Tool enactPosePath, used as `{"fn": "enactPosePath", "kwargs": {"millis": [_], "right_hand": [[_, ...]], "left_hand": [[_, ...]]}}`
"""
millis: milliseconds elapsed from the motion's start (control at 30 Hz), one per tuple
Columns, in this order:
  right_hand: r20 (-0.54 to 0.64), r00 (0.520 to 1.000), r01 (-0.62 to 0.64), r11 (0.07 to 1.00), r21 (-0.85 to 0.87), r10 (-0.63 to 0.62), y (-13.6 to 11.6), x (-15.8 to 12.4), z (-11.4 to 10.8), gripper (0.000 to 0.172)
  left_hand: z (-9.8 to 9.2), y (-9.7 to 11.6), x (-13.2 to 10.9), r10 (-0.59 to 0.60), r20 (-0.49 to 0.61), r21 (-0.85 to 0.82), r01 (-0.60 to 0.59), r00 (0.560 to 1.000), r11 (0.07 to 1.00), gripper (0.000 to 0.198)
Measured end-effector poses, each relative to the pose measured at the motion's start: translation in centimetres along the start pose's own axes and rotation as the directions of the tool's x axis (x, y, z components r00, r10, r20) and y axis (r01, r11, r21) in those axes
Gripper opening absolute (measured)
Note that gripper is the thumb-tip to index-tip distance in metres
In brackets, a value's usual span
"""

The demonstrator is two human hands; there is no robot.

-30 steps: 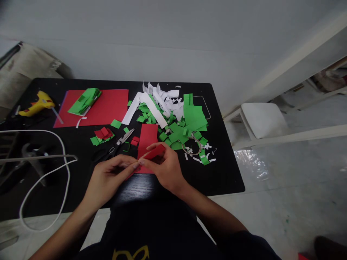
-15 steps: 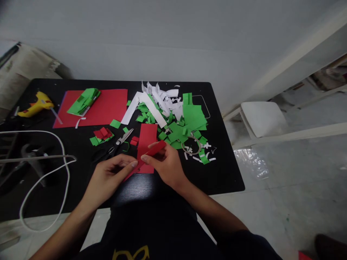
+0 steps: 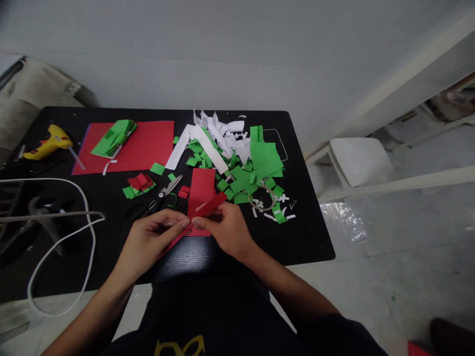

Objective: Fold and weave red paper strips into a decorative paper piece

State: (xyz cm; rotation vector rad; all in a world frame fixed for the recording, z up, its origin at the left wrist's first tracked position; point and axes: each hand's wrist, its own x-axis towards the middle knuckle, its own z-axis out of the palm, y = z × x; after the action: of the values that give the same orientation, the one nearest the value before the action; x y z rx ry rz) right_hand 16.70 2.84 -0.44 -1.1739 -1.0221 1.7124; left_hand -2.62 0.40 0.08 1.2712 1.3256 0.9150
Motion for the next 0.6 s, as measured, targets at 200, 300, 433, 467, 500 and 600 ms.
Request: {"fn": "enactPosePath", "kwargs": {"millis": [200, 300, 433, 467, 500, 600], "right_hand": [[-0.014, 1.000, 0.002, 1.000, -0.020, -0.002, 0.07, -0.21, 0.09, 0.031], [0.005, 1.000, -0.001, 0.999, -0.053, 0.001, 0.14, -0.20, 0.06, 0.029], [0.059, 0.998, -0.029, 0.994, -0.107, 0.035, 0.40, -0.24, -0.03, 0.032], [0.067, 0.997, -0.032, 0.993, -0.113, 0.039, 0.46, -0.27, -0.05, 0.033], [0.071, 0.997, -0.030, 0.993, -0.115, 0.039, 0.52, -0.31, -0.05, 0.034], [0.079, 0.997, -0.017, 0.993, -0.114, 0.026, 0.60, -0.39, 0.00, 0.034]], "left_hand": [[-0.05, 0.08, 0.04, -0.010, -0.003, 0.011, 0.010, 1.000, 1.000, 0.013], [-0.05, 0.06, 0.07, -0.005, -0.014, 0.021, 0.005, 1.000, 1.000, 0.013], [0.09, -0.16, 0.18, 0.013, -0.047, 0.004, -0.013, 0.999, 1.000, 0.011], [0.14, -0.18, 0.21, 0.016, -0.053, -0.003, -0.016, 0.998, 1.000, 0.010], [0.19, -0.17, 0.23, 0.018, -0.058, -0.008, -0.018, 0.998, 1.000, 0.009], [0.28, 0.05, 0.21, 0.023, -0.069, -0.014, -0.024, 0.997, 1.000, 0.009]]}}
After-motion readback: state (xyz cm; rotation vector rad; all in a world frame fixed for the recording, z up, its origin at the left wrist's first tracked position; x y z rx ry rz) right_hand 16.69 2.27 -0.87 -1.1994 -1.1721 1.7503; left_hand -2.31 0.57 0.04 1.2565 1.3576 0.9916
